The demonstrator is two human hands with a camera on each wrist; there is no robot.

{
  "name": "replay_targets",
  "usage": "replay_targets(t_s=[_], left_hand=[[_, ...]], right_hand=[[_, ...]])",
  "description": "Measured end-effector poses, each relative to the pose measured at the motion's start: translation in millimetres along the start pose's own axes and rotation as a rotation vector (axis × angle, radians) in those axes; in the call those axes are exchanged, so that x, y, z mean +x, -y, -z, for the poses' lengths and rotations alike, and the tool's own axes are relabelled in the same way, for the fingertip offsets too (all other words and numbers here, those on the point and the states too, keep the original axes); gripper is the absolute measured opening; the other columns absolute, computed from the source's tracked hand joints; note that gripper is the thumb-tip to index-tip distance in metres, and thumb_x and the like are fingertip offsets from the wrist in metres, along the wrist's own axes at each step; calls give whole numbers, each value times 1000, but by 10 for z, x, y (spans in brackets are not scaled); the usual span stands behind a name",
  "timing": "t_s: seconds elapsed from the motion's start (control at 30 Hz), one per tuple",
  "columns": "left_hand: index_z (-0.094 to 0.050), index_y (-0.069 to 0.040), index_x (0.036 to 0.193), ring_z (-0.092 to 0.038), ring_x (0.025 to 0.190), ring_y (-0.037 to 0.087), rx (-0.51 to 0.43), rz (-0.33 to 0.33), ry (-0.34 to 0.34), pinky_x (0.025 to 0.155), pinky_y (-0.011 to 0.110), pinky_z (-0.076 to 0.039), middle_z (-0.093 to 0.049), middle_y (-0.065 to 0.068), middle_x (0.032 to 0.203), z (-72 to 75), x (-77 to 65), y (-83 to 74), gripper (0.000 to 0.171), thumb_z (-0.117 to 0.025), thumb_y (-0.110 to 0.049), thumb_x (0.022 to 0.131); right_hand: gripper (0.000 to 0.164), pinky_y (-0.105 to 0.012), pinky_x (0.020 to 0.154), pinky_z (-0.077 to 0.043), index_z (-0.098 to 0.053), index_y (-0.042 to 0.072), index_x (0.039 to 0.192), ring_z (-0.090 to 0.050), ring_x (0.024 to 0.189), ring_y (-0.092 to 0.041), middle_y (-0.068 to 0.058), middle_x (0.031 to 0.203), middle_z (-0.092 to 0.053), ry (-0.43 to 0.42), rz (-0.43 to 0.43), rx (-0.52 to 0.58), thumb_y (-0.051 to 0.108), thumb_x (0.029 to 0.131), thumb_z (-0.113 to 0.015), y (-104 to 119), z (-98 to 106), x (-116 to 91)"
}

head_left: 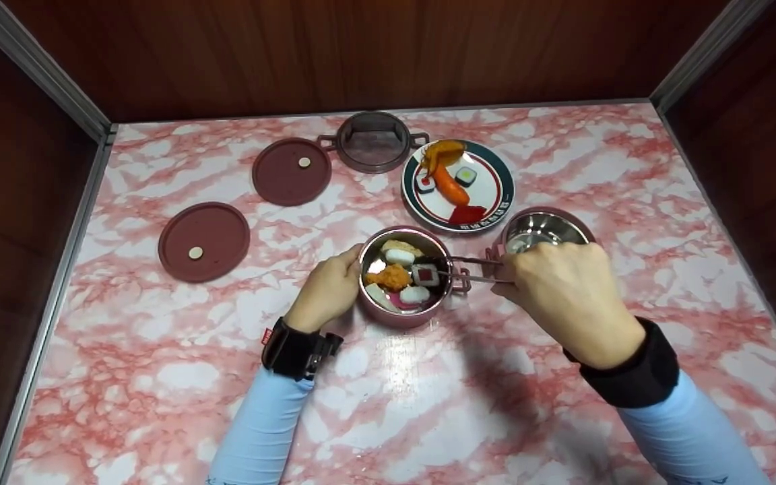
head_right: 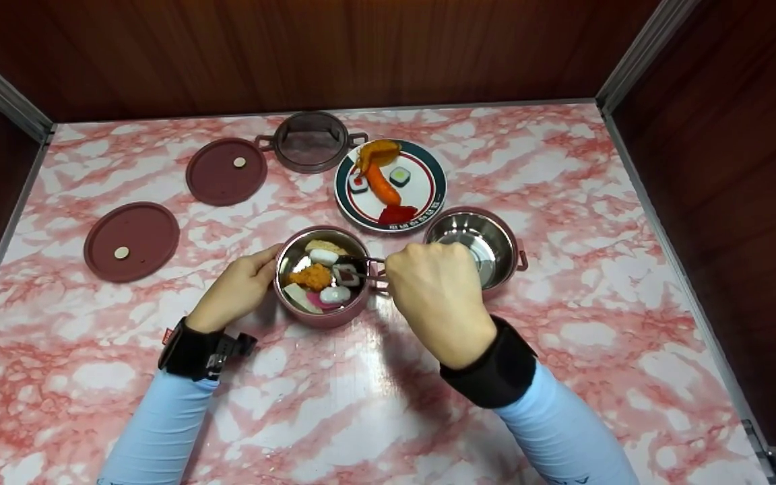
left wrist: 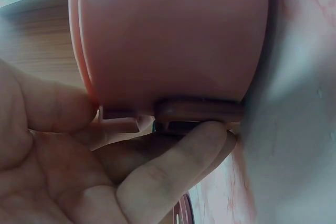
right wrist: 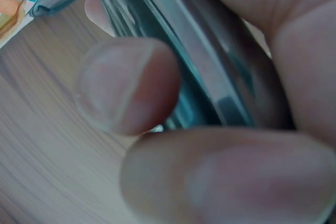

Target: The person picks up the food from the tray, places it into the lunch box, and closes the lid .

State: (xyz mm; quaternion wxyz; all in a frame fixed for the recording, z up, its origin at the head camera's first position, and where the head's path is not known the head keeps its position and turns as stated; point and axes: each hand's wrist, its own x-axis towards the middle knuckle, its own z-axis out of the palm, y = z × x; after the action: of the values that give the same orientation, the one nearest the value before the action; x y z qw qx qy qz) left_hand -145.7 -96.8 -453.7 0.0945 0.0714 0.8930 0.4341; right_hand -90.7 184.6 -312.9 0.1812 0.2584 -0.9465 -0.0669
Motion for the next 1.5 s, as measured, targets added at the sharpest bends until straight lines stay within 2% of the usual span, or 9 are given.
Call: replay_targets(t_s=[0.17,0.37,0.57,0.7,0.83,1.0,1.13,1.3,1.5], left_hand=[[-50,-10,146,-51,128,32,13,-22,-6,110,43,-37,-55,16,139,1,-1,-9,42,-44,-15,105],[-48,-10,147,-50,130,33,9,1,5,111,43,-35,-53,15,141,4,3,-20,43,-43,-16,105],[-47,-8,148,-48,131,33,11,23,9,112,44,-34,-51,15,143,2,16,-17,44,-43,-17,105],[-46,-9,148,-48,132,34,8,31,17,112,45,-33,-50,15,144,1,19,-20,44,-43,-17,105],[-45,-9,149,-47,132,34,9,35,21,112,45,-33,-50,16,143,4,13,-25,44,-43,-17,105],[-46,-8,148,-47,132,32,14,20,17,112,44,-33,-50,14,144,0,14,-17,44,-43,-16,105],[-47,-6,147,-48,131,31,20,1,4,112,43,-34,-51,15,143,-3,17,-11,44,-43,-16,104],[-47,-6,147,-48,131,32,14,0,-2,111,44,-35,-51,15,143,-10,22,2,44,-44,-16,104],[-49,-8,146,-51,128,28,-14,-7,-18,110,42,-37,-53,15,141,-1,1,15,43,-45,-18,104]], right_hand=[[38,-50,38,-44,-60,14,61,-52,46,-28,-5,54,-51,9,-17,8,37,70,-89,-4,-11,21],[37,-48,38,-44,-61,16,60,-52,48,-26,-3,55,-50,54,-29,35,37,69,-90,-33,24,41],[45,-47,35,-41,-53,16,57,-49,46,-25,-1,52,-44,99,-34,40,40,70,-89,-62,59,46],[38,-48,35,-41,-62,15,66,-53,49,-27,-2,54,-49,64,-39,69,41,69,-90,-90,76,11],[34,-45,31,-33,-71,17,81,-46,42,-25,0,50,-47,-2,-89,124,47,73,-85,-164,112,-35],[44,-40,32,-25,-78,22,101,-41,38,-22,1,47,-44,-163,-178,165,56,74,-79,-306,38,-127],[44,-35,36,-24,-79,21,107,-37,41,-18,3,49,-46,-275,-273,246,50,74,-83,-415,-123,-223],[45,-37,41,-27,-79,17,109,-37,47,-17,-1,54,-54,-352,-395,326,43,74,-87,-526,-336,-330],[47,-36,43,-29,-78,18,113,-45,51,-19,-7,70,-70,-352,-503,364,43,73,-87,-678,-467,-407]])
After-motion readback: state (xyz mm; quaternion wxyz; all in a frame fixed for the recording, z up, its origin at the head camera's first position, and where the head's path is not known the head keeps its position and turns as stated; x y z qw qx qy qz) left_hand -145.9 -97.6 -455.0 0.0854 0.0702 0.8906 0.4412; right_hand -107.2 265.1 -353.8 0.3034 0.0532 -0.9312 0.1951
